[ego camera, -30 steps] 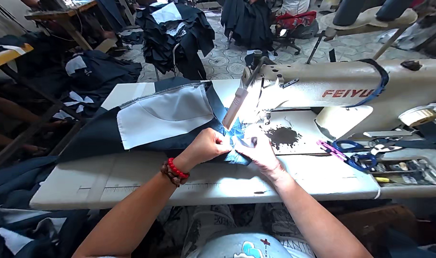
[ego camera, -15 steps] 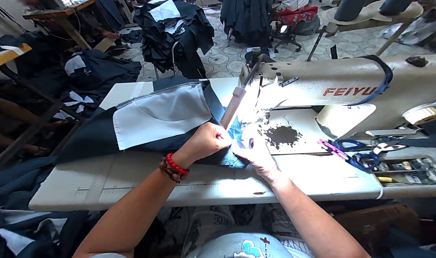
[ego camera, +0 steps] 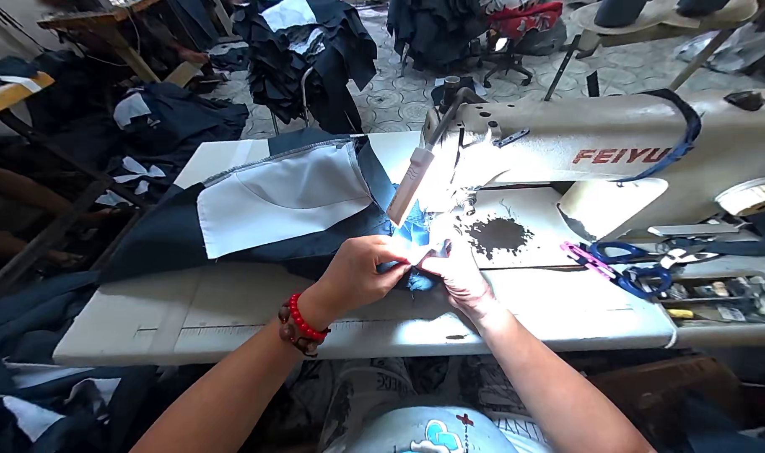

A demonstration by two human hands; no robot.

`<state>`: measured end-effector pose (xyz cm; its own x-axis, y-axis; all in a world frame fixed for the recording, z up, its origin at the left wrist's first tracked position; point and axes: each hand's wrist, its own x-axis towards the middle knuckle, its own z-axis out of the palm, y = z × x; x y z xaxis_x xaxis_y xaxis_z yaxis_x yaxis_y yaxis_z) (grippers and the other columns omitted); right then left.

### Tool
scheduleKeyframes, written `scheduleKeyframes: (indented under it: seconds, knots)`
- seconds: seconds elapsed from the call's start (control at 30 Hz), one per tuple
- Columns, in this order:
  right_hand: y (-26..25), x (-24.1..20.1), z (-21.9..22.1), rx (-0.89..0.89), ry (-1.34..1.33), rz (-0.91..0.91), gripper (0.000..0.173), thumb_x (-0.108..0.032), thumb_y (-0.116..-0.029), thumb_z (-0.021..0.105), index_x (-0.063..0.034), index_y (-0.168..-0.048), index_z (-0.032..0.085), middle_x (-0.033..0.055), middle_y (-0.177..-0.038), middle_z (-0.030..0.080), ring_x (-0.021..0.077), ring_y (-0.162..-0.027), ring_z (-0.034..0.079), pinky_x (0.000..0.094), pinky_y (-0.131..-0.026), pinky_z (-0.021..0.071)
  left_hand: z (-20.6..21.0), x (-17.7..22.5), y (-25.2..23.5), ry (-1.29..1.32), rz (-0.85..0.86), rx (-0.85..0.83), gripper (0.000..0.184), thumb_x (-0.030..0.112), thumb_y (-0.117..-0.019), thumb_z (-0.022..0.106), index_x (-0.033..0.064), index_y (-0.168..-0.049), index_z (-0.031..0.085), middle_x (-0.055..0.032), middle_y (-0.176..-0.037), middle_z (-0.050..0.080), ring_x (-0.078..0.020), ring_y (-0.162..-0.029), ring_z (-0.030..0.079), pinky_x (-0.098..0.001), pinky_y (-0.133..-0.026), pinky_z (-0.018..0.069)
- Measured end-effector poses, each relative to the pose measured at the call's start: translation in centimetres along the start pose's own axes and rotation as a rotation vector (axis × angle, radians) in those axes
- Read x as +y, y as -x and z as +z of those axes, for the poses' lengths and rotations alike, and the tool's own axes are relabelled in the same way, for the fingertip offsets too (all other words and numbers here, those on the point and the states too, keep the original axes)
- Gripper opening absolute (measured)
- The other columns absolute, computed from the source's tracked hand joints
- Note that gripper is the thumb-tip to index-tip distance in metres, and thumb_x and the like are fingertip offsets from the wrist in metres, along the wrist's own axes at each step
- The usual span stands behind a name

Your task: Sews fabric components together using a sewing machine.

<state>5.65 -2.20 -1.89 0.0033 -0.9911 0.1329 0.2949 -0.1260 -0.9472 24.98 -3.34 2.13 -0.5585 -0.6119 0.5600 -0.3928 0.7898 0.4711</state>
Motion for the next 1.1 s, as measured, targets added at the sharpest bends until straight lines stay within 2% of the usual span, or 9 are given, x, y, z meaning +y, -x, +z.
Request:
scheduleKeyframes:
  seconds: [0.1, 0.23, 0.37, 0.53, 0.73, 0.87, 0.93, 1.0, 1.1]
  knots:
    - [0.1, 0.2, 0.0, -0.017, -0.022, -0.034, 0.047, 0.013, -0.0658, 0.075, -0.0088, -0.105, 0.059, 0.0011, -0.09, 0.069, 0.0093, -0.083, 0.069, 0.0288, -0.075, 0.0604, 0.5, 0.1, 0.3, 0.007, -0.065, 0.05, 0.011, 0.015, -0.0883, 0.071, 0.0053, -0.085, 0.076, -0.0029, -0.086, 0.073, -0.0067, -0.083, 0.069, -0.0252, -0.076, 0.0582]
    - [0.0, 0.5, -0.2, -0.023, 0.035, -0.105, 0.041, 0.011, -0.0651, 0.078, -0.0107, -0.095, 0.06, -0.0013, -0.085, 0.067, 0.0067, -0.08, 0.066, 0.0271, -0.073, 0.0591, 0.0, 1.2, -0.4, 0.055, -0.402, -0.058, 0.016, 0.018, -0.0879, 0.079, 0.0067, -0.089, 0.068, -0.0003, -0.075, 0.064, -0.0072, -0.067, 0.059, -0.0266, -0.063, 0.0507]
    - [0.2, 0.5, 0.0, -0.026, 0.136, -0.147, 0.043, 0.009, -0.0632, 0.08, -0.0092, -0.097, 0.062, -0.0028, -0.085, 0.067, 0.0046, -0.08, 0.067, 0.025, -0.073, 0.0594, -1.1, 1.0, -1.0, 0.23, -0.584, -0.224, 0.023, 0.015, -0.0895, 0.079, 0.0081, -0.07, 0.069, 0.0041, -0.059, 0.057, -0.0018, -0.053, 0.048, -0.0216, -0.052, 0.039]
    - [0.5, 0.3, -1.0, 0.005, 0.251, -0.233, 0.041, 0.01, -0.0635, 0.08, -0.0096, -0.094, 0.06, -0.0057, -0.082, 0.065, 0.0014, -0.077, 0.064, 0.0215, -0.071, 0.0574, -1.6, 1.0, -1.2, 0.319, -0.639, -0.25, 0.021, 0.008, -0.0891, 0.077, 0.0063, -0.07, 0.068, 0.0025, -0.057, 0.055, -0.0028, -0.05, 0.047, -0.0205, -0.048, 0.0375]
    - [1.3, -1.2, -4.3, 0.056, 0.268, -0.299, 0.021, 0.006, -0.0854, 0.059, -0.0082, -0.1, 0.064, -0.0039, -0.089, 0.068, 0.0042, -0.082, 0.065, 0.0224, -0.074, 0.0565, -1.8, 0.4, -1.2, 0.356, -0.664, -0.251, 0.018, 0.005, -0.0872, 0.077, 0.0062, -0.071, 0.07, 0.0021, -0.059, 0.058, -0.0027, -0.053, 0.05, -0.0207, -0.051, 0.0398]
    - [1.8, -4.1, -3.2, -0.097, 0.583, -0.284, 0.023, -0.008, -0.0924, 0.055, -0.0041, -0.11, 0.069, 0.0, -0.101, 0.071, 0.0038, -0.093, 0.067, 0.0238, -0.082, 0.0569, -1.9, 1.4, -1.5, 0.298, -0.64, -0.286, 0.021, 0.003, -0.0888, 0.077, 0.0043, -0.07, 0.069, 0.0007, -0.057, 0.056, -0.0035, -0.05, 0.047, -0.0199, -0.048, 0.0372]
    - [1.4, -4.8, -1.8, -0.249, 0.793, -0.296, 0.023, -0.015, -0.0916, 0.064, -0.0032, -0.109, 0.074, 0.0056, -0.101, 0.073, 0.0105, -0.094, 0.068, 0.0314, -0.085, 0.0564, -1.9, 1.4, -1.7, 0.277, -0.605, -0.309, 0.02, 0.004, -0.0887, 0.077, 0.0045, -0.07, 0.069, 0.0006, -0.058, 0.056, -0.004, -0.051, 0.047, -0.0212, -0.049, 0.0372]
    - [0.6, -4.5, -0.6, -0.371, 0.911, -0.309, 0.017, -0.017, -0.0912, 0.071, -0.0031, -0.099, 0.077, 0.0089, -0.09, 0.073, 0.0171, -0.086, 0.069, 0.0381, -0.078, 0.0548, -1.8, 0.7, -1.6, 0.259, -0.53, -0.315, 0.019, 0.006, -0.0872, 0.077, 0.0062, -0.07, 0.069, 0.0017, -0.059, 0.058, -0.0038, -0.053, 0.049, -0.023, -0.051, 0.0387]
    - [-0.2, -4.6, -0.1, -0.441, 0.914, -0.25, 0.012, -0.012, -0.0912, 0.071, -0.0034, -0.083, 0.074, 0.006, -0.075, 0.067, 0.0137, -0.071, 0.063, 0.035, -0.067, 0.0501, -2.3, 0.6, -1.7, 0.256, -0.512, -0.334, 0.02, 0.007, -0.0885, 0.076, 0.0067, -0.07, 0.068, 0.0016, -0.061, 0.059, -0.0042, -0.055, 0.05, -0.0233, -0.052, 0.0398]
